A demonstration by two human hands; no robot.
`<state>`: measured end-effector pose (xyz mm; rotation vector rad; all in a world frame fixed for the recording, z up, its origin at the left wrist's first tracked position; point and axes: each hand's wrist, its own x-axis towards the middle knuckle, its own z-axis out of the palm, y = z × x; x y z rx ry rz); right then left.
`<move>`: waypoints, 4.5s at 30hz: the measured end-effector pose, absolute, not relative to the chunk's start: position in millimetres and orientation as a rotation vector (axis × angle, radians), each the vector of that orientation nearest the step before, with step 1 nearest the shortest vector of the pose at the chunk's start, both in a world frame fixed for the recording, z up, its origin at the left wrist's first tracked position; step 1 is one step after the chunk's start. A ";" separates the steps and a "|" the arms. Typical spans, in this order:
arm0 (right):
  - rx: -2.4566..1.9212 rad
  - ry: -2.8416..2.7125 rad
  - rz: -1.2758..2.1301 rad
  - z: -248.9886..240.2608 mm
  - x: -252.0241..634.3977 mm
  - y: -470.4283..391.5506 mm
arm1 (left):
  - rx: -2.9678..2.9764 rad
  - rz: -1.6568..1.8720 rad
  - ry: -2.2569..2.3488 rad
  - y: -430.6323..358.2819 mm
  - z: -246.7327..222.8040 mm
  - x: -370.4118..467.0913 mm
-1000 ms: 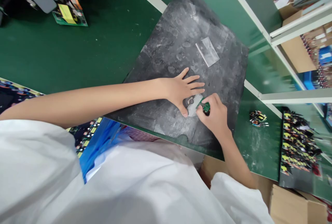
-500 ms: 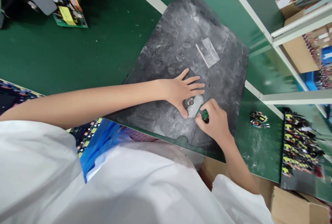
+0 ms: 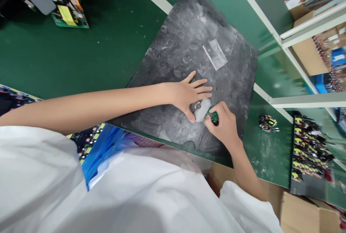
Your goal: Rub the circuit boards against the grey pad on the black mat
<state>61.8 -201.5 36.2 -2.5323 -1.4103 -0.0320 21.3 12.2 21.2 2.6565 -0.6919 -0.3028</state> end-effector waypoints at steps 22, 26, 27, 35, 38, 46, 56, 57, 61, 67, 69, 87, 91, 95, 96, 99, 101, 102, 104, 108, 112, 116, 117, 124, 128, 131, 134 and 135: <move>-2.530 -1.635 -0.025 39.6 47.8 -196.5 | 2.693 -0.254 -0.703 10.6 18.6 20.5; -2.475 -1.495 -0.109 35.1 57.4 -188.5 | 2.704 -0.248 -0.703 10.5 17.8 21.2; -2.469 -1.463 -0.126 34.3 59.4 -186.8 | 2.703 -0.242 -0.702 10.4 17.8 21.2; -2.450 -1.644 -0.032 36.3 45.2 -190.4 | 2.710 -0.257 -0.710 10.2 18.0 20.8; -2.433 -1.629 -0.090 33.9 47.5 -187.4 | 2.716 -0.246 -0.706 9.7 17.5 21.3; -2.479 -1.626 -0.071 37.5 38.5 -182.8 | 2.747 -0.277 -0.710 9.0 19.1 20.7; -2.473 -1.619 -0.094 37.0 43.2 -181.4 | 2.638 -0.201 -0.675 15.5 12.1 26.0; -2.473 -1.635 -0.083 38.0 42.3 -182.4 | 2.640 -0.199 -0.671 15.7 12.3 26.1; -2.482 -1.709 -0.073 40.2 40.5 -185.9 | 2.661 -0.203 -0.679 15.3 14.7 25.5; -2.506 -1.505 -0.205 33.3 60.5 -180.1 | 2.696 -0.217 -0.696 14.9 14.4 26.1; -2.504 -1.477 -0.193 33.1 59.3 -180.5 | 2.678 -0.193 -0.696 15.0 13.0 26.0; -2.527 -1.617 -0.061 37.6 54.1 -188.5 | 2.707 -0.206 -0.714 14.5 12.2 26.4; -2.552 -1.462 -0.160 34.1 72.1 -183.6 | 2.694 -0.197 -0.709 14.5 11.7 27.5; -2.555 -1.370 -0.166 34.7 82.4 -179.2 | 2.690 -0.220 -0.703 14.3 13.0 27.6; -2.548 -1.419 -0.132 36.3 77.2 -180.4 | 2.694 -0.227 -0.704 14.3 13.4 27.1; -2.528 -1.624 -0.050 40.0 55.4 -186.7 | 2.699 -0.222 -0.704 14.4 13.8 26.0; -2.537 -1.663 -0.071 39.6 50.2 -188.2 | 2.694 -0.213 -0.701 14.4 13.3 26.0; -2.549 -1.628 -0.104 38.3 53.0 -187.3 | 2.687 -0.213 -0.699 14.4 13.1 26.4; -2.565 -1.486 -0.180 35.0 68.0 -183.3 | 2.673 -0.222 -0.688 14.1 12.7 27.6; -2.532 -1.265 -0.188 35.0 102.5 -176.1 | 2.656 -0.240 -0.679 14.5 13.5 28.6; -2.363 -1.142 0.041 45.4 103.9 -179.6 | 2.624 -0.219 -0.711 17.6 15.6 27.1; -2.119 -0.930 0.328 50.6 87.8 -185.5 | 2.554 -0.006 -0.749 17.2 20.0 26.2; -2.029 -0.862 0.408 51.1 83.8 -185.6 | 2.544 0.076 -0.765 15.8 21.3 26.1; -1.294 -0.112 1.070 63.4 65.1 -180.3 | 2.486 0.455 -0.662 3.3 23.4 25.3; -1.139 0.056 1.150 65.2 64.2 -179.5 | 2.443 0.523 -0.606 -0.6 24.0 22.8; -1.146 0.008 1.153 62.5 64.5 -178.2 | 2.417 0.565 -0.672 -2.7 25.9 20.5; -1.208 -0.099 1.099 59.8 65.4 -178.1 | 2.350 0.602 -0.702 -3.3 28.3 19.5; -1.247 -0.148 1.074 58.7 66.2 -178.9 | 2.311 0.597 -0.688 -2.9 29.3 19.6</move>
